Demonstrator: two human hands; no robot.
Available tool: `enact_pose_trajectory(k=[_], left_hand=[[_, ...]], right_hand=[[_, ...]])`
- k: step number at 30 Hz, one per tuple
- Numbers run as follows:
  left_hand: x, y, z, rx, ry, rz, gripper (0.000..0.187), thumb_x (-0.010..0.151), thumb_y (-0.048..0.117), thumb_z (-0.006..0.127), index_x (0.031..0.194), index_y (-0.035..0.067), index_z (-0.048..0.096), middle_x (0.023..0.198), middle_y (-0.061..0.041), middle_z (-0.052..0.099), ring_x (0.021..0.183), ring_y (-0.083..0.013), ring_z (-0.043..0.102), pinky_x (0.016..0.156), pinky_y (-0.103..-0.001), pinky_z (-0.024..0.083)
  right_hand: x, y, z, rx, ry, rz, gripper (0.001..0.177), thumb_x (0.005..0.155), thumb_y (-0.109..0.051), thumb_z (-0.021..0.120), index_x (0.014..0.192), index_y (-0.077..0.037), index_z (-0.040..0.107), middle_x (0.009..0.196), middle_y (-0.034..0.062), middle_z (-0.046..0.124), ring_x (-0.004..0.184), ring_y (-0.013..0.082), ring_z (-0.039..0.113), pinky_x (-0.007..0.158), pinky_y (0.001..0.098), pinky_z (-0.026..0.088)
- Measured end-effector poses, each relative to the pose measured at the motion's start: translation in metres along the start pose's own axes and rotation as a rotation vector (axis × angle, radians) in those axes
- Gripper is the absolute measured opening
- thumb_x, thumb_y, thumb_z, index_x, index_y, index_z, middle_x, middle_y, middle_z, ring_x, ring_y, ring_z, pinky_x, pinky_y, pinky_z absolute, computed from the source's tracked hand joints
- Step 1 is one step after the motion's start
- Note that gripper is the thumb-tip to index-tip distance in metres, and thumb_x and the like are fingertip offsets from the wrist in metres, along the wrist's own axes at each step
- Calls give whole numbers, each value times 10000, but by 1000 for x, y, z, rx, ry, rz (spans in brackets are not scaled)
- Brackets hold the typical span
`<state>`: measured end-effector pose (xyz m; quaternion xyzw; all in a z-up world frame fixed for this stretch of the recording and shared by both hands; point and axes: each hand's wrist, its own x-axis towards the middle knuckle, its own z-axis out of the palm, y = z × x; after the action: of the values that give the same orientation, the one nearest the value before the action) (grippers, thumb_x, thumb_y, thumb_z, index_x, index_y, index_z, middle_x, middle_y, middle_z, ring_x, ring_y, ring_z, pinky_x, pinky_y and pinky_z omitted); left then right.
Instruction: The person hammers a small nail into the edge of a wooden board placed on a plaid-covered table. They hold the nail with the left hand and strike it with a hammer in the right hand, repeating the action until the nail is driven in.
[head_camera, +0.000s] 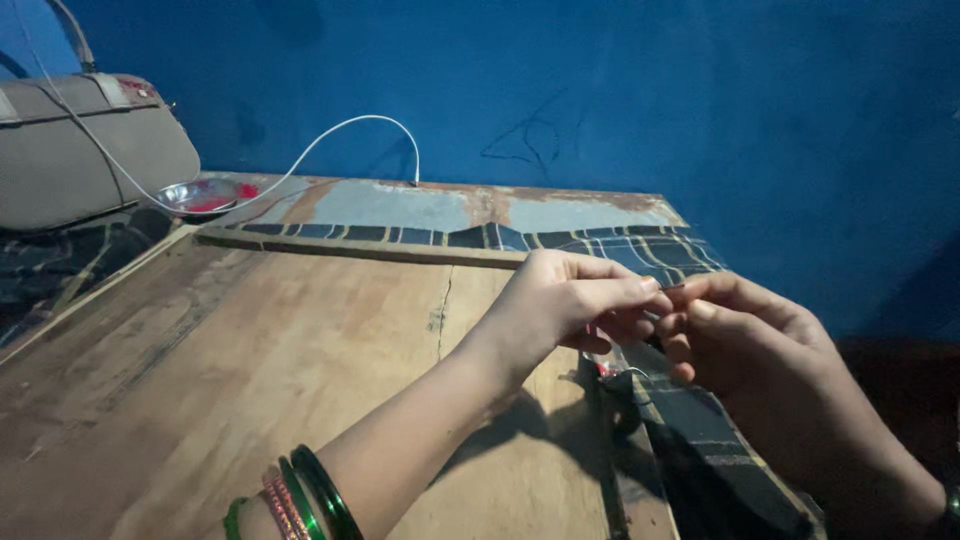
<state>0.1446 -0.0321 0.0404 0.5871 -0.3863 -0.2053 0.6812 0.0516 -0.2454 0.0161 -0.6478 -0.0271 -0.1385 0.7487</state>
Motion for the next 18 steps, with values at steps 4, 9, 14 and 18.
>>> enact_pose_trajectory(k=[4,9,14,18], left_hand=[[-3,-3,5,-13,-5,-2,315,921,326,663,1012,60,806,858,-30,767,755,-81,693,686,-241,545],[-6,-6,8,-4,18,-24,310,899,298,677,1006,31,792,847,-54,784,710,-107,696,626,-250,539],[-9,-13,7,-1,5,49,293,913,270,694,999,6,789,834,-58,768,699,-91,671,630,-247,546],[-10,-17,8,145,88,91,256,866,237,736,965,10,802,817,-51,768,676,-64,658,609,-235,542]], right_hand=[[-4,4,6,5,-40,-55,228,1021,-127,613,1224,-25,638,1029,140,720,894,189,686,719,345,560],[-10,3,15,-109,0,-86,228,1031,-131,607,1212,3,644,1014,161,710,873,173,675,716,341,573],[-15,2,19,-157,0,-126,209,994,-121,604,1159,-8,663,1018,132,710,871,158,681,708,321,566],[-15,-1,24,-235,29,-137,213,981,-122,616,1128,14,688,979,143,705,848,158,666,695,322,561]])
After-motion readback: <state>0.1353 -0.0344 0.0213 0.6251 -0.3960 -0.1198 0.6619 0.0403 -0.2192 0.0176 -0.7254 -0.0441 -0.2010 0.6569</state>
